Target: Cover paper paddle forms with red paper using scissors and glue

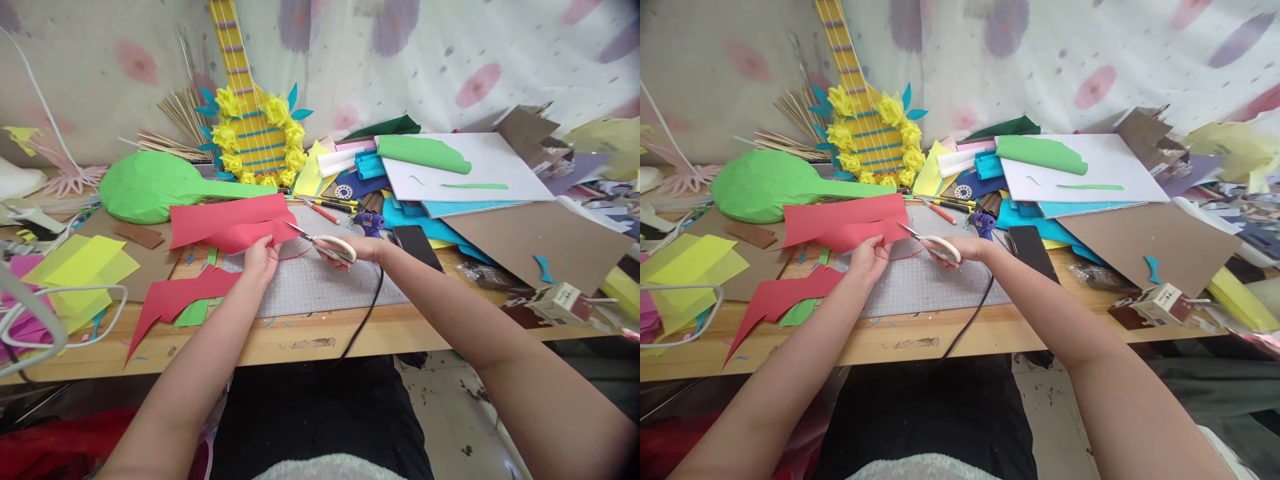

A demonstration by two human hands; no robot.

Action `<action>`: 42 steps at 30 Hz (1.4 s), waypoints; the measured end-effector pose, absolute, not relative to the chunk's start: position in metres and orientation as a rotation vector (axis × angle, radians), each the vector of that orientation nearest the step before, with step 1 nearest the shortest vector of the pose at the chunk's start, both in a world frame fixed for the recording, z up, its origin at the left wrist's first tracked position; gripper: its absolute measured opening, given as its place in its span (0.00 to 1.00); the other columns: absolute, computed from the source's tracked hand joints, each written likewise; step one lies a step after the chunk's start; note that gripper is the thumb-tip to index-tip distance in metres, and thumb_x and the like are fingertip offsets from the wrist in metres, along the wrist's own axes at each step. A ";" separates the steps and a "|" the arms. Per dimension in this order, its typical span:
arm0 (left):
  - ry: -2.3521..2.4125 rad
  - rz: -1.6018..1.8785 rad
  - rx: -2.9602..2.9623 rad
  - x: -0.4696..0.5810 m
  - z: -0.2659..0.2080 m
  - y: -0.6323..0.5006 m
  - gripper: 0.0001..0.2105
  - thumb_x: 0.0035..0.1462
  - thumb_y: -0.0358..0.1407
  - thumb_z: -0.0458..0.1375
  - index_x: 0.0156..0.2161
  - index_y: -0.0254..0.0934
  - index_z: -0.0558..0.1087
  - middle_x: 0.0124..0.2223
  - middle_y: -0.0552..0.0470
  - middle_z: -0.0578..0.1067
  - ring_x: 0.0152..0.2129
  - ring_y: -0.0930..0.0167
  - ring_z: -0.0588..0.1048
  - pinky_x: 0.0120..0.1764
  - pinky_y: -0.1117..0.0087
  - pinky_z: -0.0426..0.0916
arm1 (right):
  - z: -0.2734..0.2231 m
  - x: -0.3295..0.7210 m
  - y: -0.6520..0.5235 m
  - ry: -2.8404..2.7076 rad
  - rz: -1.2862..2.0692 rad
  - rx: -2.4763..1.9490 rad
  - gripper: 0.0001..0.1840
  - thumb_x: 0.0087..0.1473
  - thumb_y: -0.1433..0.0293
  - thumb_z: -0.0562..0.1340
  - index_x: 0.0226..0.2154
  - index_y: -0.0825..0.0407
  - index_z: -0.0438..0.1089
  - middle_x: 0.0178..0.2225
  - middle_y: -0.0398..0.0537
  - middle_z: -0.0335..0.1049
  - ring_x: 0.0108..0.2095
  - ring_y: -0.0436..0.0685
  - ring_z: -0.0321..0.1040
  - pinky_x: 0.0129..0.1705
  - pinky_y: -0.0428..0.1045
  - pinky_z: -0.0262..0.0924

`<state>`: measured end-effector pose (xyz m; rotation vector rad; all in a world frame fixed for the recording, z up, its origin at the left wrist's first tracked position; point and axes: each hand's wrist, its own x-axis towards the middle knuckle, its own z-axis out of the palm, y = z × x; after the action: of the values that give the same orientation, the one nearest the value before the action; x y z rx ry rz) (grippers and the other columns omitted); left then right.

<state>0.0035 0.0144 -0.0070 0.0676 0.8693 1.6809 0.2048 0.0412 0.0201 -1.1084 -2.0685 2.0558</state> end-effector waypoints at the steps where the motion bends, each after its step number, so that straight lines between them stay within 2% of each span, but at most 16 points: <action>1: 0.876 1.678 0.060 0.004 -0.007 0.014 0.17 0.52 0.15 0.48 0.41 0.31 0.72 0.30 0.51 0.78 0.29 0.73 0.78 0.39 0.72 0.74 | 0.020 0.205 0.041 -2.072 2.055 -1.099 0.30 0.51 0.41 0.55 0.27 0.53 0.58 0.19 0.38 0.55 0.17 0.45 0.54 0.18 0.43 0.47; 7: 0.865 1.677 0.060 0.003 -0.008 0.015 0.16 0.51 0.15 0.48 0.40 0.30 0.72 0.29 0.51 0.77 0.29 0.72 0.78 0.37 0.72 0.74 | 0.018 0.205 0.044 -2.102 2.039 -1.071 0.32 0.48 0.39 0.55 0.27 0.53 0.57 0.19 0.38 0.55 0.18 0.45 0.54 0.18 0.43 0.47; 22: 0.883 1.677 0.067 0.002 -0.012 0.015 0.13 0.51 0.15 0.48 0.32 0.30 0.70 0.29 0.49 0.76 0.30 0.71 0.77 0.37 0.71 0.75 | 0.016 0.208 0.047 -2.091 2.020 -1.091 0.30 0.49 0.42 0.58 0.25 0.53 0.57 0.19 0.37 0.54 0.17 0.43 0.52 0.18 0.42 0.49; 27: 0.910 1.672 0.063 0.003 -0.013 0.015 0.12 0.50 0.15 0.48 0.31 0.30 0.70 0.30 0.48 0.76 0.30 0.71 0.77 0.38 0.69 0.75 | 0.012 0.208 0.052 -2.052 2.141 -1.119 0.31 0.50 0.41 0.55 0.27 0.53 0.57 0.18 0.38 0.56 0.17 0.44 0.54 0.17 0.42 0.46; 33: 0.944 1.678 0.063 0.005 -0.014 0.015 0.12 0.48 0.15 0.49 0.27 0.32 0.68 0.28 0.51 0.74 0.29 0.73 0.76 0.39 0.70 0.75 | 0.004 0.202 0.059 -2.043 2.212 -1.051 0.30 0.54 0.42 0.52 0.28 0.54 0.58 0.18 0.39 0.56 0.16 0.45 0.54 0.15 0.40 0.38; 42: 0.935 1.643 0.072 0.011 -0.016 0.012 0.12 0.47 0.15 0.49 0.29 0.31 0.69 0.27 0.52 0.74 0.28 0.74 0.76 0.38 0.70 0.75 | 0.002 0.199 0.059 -1.960 2.217 -1.039 0.29 0.56 0.43 0.52 0.29 0.54 0.58 0.18 0.38 0.55 0.16 0.44 0.53 0.15 0.39 0.41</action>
<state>0.0114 0.0119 -0.0158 0.0717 0.9348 1.6429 0.1987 0.0590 0.0018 -1.0386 -1.9598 2.2168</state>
